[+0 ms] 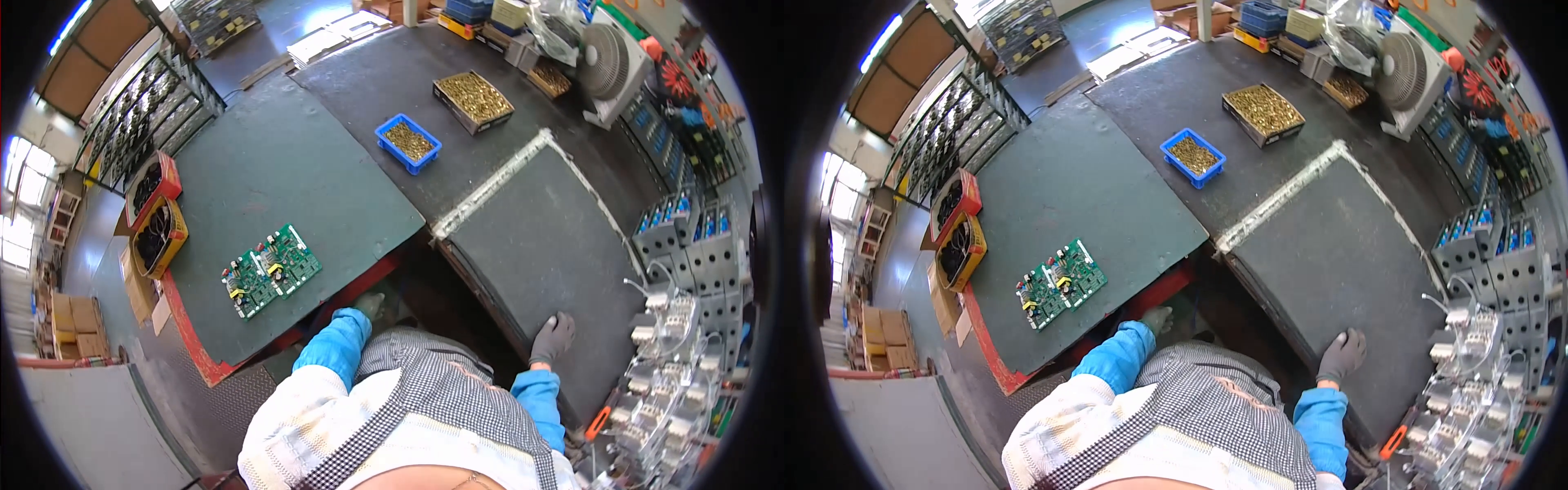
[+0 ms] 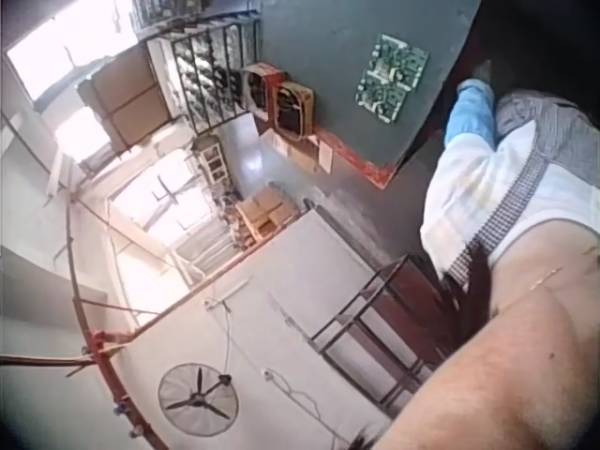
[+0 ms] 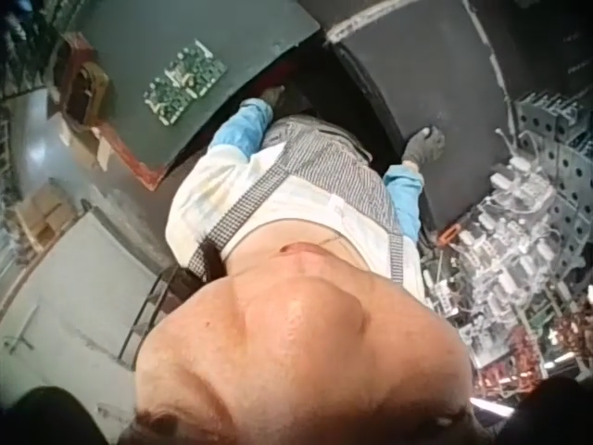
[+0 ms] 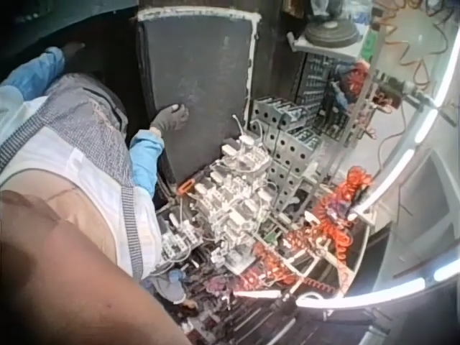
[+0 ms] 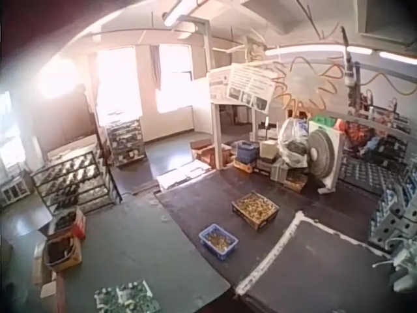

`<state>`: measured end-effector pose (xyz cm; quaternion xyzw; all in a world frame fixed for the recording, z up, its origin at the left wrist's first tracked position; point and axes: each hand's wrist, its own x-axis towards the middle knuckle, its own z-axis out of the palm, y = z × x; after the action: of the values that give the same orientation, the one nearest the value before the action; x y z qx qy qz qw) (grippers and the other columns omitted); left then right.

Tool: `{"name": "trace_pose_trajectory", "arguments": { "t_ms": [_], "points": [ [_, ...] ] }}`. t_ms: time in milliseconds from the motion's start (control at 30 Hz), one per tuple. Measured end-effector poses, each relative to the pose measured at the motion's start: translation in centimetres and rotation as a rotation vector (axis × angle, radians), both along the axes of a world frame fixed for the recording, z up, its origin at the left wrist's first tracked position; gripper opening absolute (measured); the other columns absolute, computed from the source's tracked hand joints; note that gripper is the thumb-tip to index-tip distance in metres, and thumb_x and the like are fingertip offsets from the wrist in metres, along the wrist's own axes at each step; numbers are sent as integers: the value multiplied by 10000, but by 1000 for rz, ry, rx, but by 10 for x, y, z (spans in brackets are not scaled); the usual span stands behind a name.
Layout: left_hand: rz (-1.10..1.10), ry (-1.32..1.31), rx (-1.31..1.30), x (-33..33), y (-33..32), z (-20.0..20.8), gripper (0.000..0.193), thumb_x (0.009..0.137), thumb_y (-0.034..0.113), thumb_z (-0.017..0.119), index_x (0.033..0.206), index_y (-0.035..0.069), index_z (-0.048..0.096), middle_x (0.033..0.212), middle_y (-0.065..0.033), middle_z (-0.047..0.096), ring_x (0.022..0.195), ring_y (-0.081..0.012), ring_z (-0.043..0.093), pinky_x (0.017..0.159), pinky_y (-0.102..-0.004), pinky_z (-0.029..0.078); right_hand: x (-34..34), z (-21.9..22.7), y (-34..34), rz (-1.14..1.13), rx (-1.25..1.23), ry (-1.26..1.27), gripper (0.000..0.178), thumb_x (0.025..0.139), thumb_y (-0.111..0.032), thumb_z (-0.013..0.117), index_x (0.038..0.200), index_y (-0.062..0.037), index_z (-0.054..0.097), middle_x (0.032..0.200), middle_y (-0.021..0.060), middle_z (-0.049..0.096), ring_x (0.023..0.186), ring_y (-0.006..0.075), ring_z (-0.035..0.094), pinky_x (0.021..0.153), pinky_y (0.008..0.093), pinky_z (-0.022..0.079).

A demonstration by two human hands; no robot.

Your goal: The person assembles electronic control boards and components at a factory workstation, using an electric screwdriver to secure screws and capacitors from plastic bins onto the control boards.

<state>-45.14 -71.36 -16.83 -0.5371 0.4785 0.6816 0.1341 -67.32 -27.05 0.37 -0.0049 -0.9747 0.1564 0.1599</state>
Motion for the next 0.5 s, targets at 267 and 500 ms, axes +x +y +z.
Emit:
{"name": "trace_pose_trajectory", "arguments": {
  "t_ms": [267,500],
  "points": [
    [-486,0,-371,-7,52,-42,416,1035,357,591,1166,-15,723,1122,-226,737,1047,-351,714,886,-453,571,-9,2,-3,29,-9,-29,260,909,-164,687,1143,-54,718,1251,161,666,1214,368,585,1065,501,445],
    [-466,-256,-440,-81,131,0,568,947,479,688,1123,-59,738,1161,-277,734,1130,-428,689,1011,-466,516,-15,17,-4,67,-14,-108,329,925,-215,685,1193,-27,719,1347,178,640,1289,385,548,1111,532,399]
  ]
}}
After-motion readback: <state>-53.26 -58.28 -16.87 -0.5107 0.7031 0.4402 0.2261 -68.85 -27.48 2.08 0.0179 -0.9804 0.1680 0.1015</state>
